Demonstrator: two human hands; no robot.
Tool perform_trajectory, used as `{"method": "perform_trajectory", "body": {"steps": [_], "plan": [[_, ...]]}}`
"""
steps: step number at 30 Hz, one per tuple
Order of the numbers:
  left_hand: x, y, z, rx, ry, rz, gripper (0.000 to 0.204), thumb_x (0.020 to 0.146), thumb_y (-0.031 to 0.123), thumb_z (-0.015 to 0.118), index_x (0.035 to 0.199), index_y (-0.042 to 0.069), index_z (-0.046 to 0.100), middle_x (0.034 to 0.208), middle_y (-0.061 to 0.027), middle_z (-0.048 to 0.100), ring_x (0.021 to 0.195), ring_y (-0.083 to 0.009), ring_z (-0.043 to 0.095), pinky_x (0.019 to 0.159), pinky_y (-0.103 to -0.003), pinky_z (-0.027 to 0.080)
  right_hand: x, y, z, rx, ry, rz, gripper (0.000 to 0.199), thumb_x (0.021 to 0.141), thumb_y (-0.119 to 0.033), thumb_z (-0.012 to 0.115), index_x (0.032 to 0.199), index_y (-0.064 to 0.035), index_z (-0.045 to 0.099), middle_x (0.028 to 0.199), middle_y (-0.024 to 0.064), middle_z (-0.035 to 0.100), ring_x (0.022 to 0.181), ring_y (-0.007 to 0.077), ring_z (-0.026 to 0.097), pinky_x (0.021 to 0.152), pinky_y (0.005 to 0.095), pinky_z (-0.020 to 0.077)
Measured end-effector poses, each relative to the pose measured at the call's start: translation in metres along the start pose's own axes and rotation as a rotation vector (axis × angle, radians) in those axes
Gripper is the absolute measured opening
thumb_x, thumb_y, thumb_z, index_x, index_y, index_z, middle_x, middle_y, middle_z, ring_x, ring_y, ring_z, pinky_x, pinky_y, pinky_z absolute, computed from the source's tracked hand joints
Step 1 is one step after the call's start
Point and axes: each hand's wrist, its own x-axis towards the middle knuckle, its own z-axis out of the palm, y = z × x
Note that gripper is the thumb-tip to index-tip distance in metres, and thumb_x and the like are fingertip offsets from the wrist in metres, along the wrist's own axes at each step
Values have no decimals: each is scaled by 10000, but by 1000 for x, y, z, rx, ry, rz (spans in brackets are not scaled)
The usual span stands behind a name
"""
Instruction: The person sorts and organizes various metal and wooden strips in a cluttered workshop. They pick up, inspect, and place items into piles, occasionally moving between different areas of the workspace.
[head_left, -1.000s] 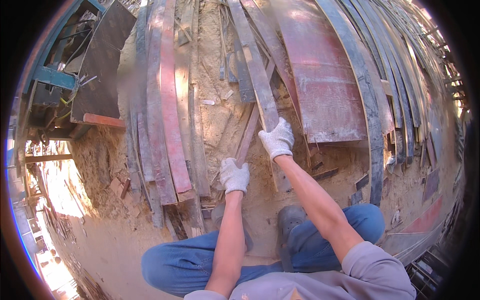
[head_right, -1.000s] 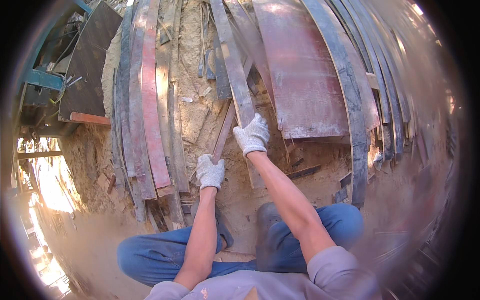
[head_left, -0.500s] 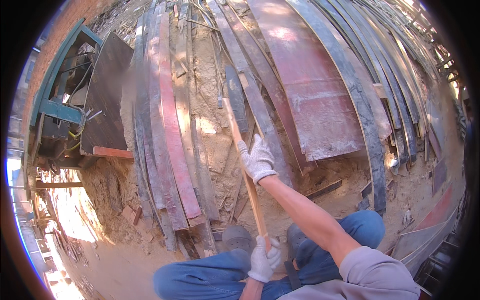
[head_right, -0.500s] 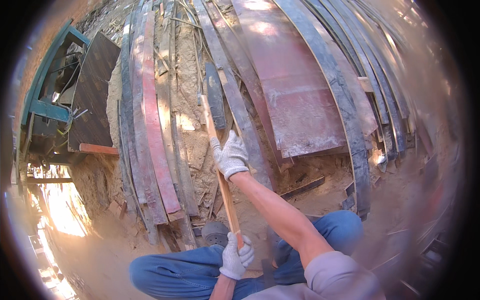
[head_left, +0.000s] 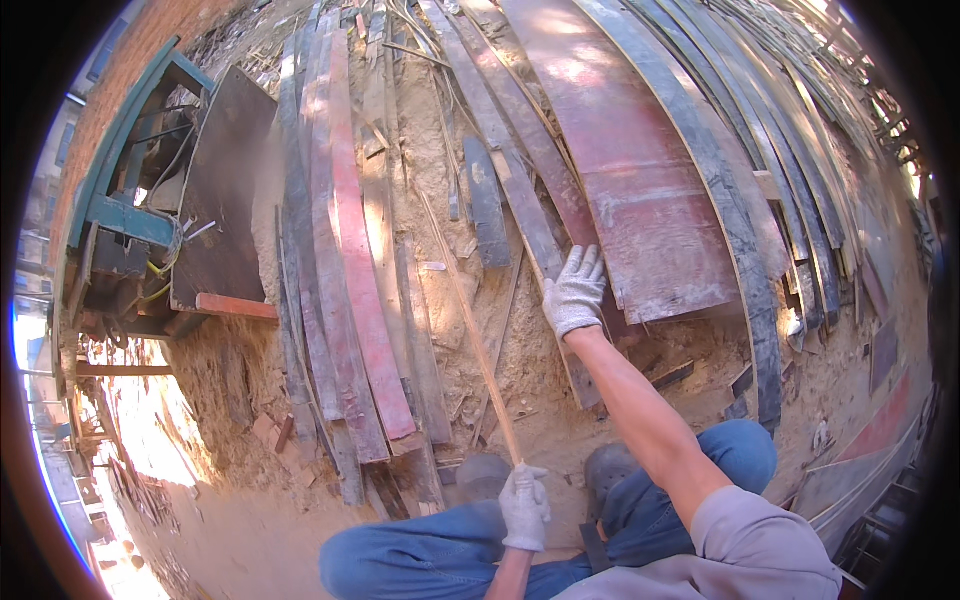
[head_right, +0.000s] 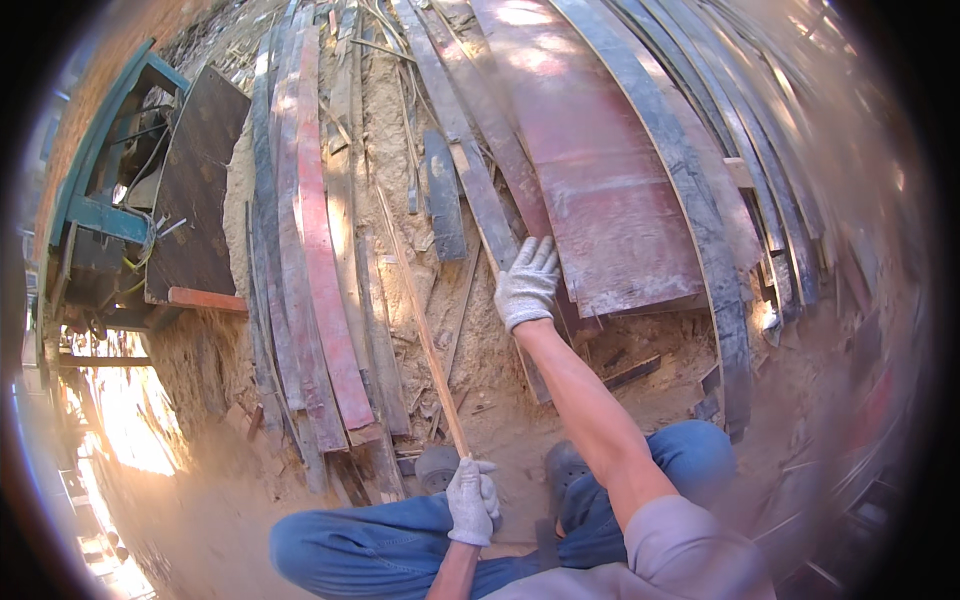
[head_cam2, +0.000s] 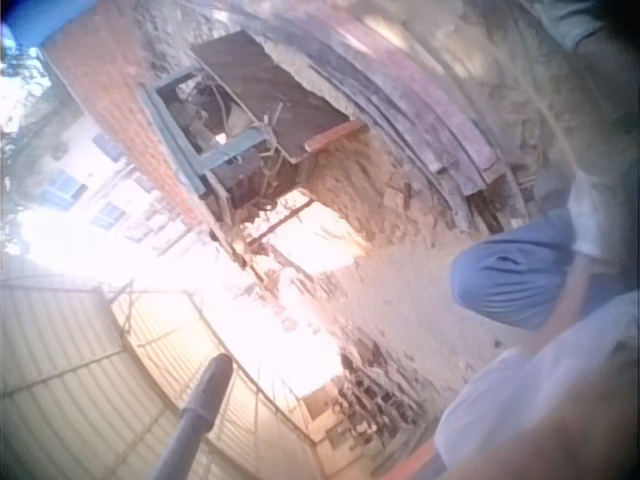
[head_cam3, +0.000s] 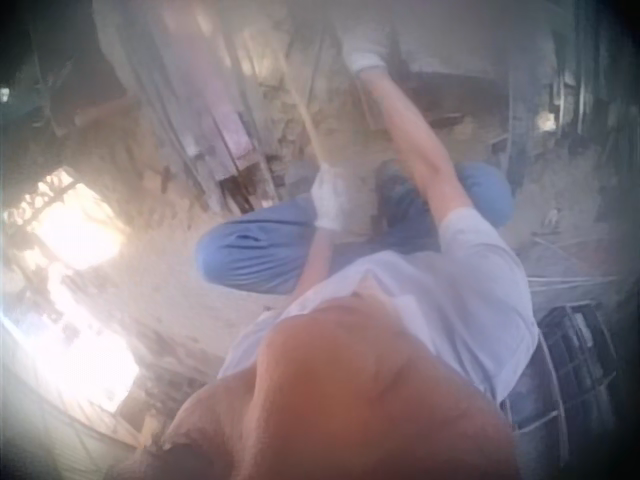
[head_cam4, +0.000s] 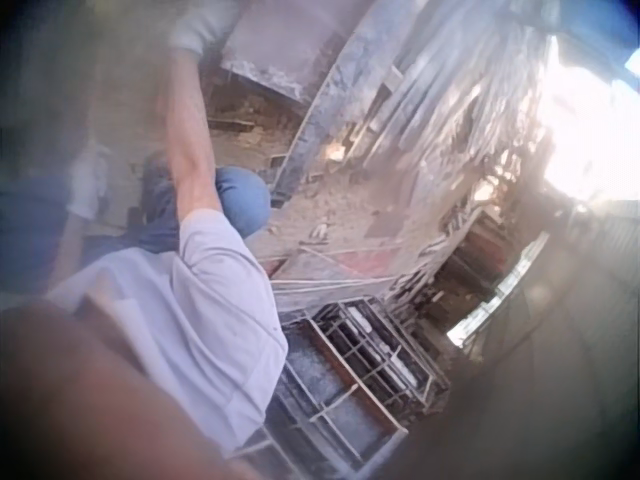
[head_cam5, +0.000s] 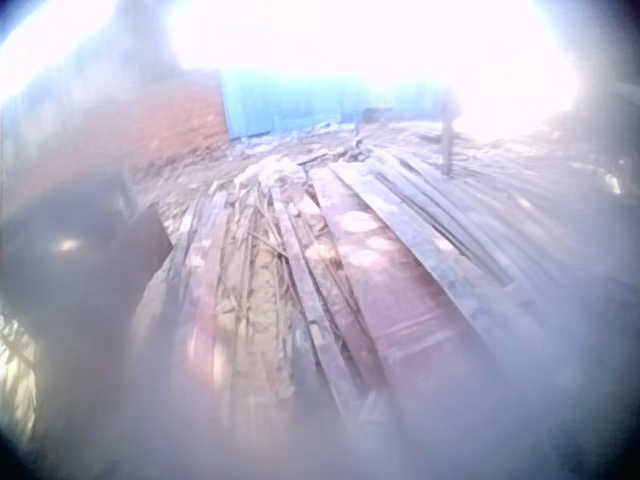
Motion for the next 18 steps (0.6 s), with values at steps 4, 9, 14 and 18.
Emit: {"method": "perform_trajectory", "body": {"steps": [4, 9, 14, 18], "plan": [[8, 4, 5, -82, -10, -59, 516, 1112, 483, 458, 1060, -2, 625, 616, 18, 451, 400, -91, 389, 356, -278, 333, 23, 76, 24, 366, -95, 285, 923, 931, -380, 677, 1577, 105, 231, 1597, 401, 306, 1530, 449, 302, 1272, 472, 240], [16, -3, 6, -89, 29, 8, 489, 1108, 458, 483, 1065, -11, 616, 598, 14, 436, 386, -99, 380, 343, -287, 320, 7, 39, 10, 173, -99, 254, 832, 793, -419, 756, 1403, 45, 433, 1202, 339, 657, 1047, 495, 679, 964, 541, 537], [17, -2, 16, -15, 61, 101, 436, 1094, 434, 525, 1035, 9, 601, 587, 19, 418, 390, -101, 378, 339, -301, 317, -26, -9, -39, 378, -380, 195, 798, 780, -441, 725, 1349, 66, 488, 1094, 325, 700, 1042, 469, 693, 928, 519, 544], [37, -17, 8, -1, 46, 99, 412, 1089, 423, 536, 1017, 21, 590, 586, 12, 434, 400, -118, 416, 345, -320, 356, -37, 6, -30, 495, -320, 145, 816, 748, -464, 745, 1321, 72, 523, 1020, 316, 717, 983, 467, 708, 883, 517, 555]]}}
